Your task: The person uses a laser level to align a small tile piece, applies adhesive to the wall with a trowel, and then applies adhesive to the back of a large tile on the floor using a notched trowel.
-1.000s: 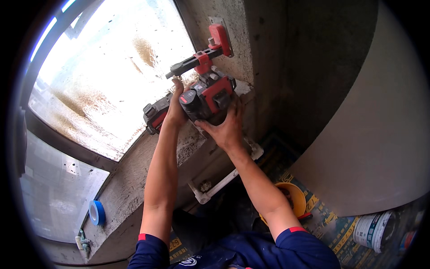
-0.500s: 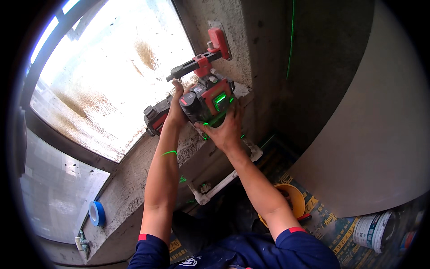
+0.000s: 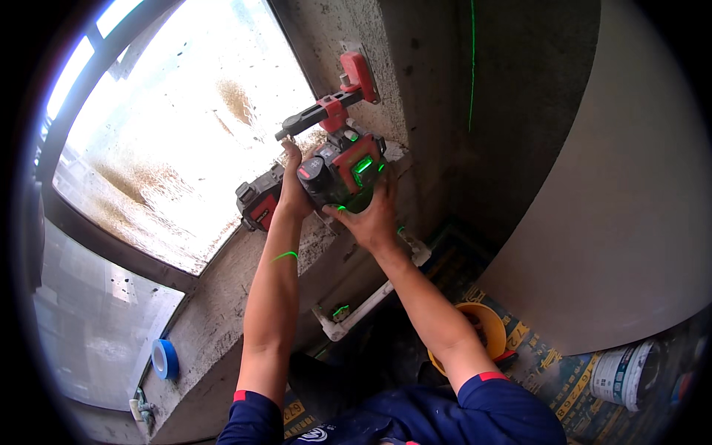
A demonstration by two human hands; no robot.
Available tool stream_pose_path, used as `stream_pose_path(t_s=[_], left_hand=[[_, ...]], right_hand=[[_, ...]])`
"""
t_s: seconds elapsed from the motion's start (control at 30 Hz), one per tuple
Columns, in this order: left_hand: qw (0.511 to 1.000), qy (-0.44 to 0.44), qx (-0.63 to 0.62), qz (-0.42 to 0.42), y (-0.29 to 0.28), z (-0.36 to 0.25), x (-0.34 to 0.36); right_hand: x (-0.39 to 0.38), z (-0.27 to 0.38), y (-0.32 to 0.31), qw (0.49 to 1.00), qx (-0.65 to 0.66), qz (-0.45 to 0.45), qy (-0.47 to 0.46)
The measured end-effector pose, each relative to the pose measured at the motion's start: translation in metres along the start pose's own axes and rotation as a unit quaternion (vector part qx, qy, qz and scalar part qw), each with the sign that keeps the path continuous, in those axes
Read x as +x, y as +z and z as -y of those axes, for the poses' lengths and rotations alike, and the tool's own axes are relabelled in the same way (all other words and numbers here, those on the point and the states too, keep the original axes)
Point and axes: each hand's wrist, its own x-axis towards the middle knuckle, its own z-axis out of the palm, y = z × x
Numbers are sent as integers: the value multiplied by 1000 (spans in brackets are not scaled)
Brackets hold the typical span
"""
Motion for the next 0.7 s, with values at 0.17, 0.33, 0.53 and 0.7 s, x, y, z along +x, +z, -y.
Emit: stream_pose_path(t_s=[0.17, 0.33, 0.53, 0.7], left_hand=[[1000, 4, -13, -20, 9, 2, -1], [999, -5, -52, -1, 6, 3, 1], [1000, -5, -21, -15, 8, 1, 1], [1000, 1, -19, -12, 5, 1, -1]], right_hand=[[1, 3, -7, 1000, -10, -1, 2], [4, 8, -12, 1000, 9, 22, 15], [1, -3, -8, 1000, -17, 12, 8], [1, -2, -5, 1000, -10, 15, 17]])
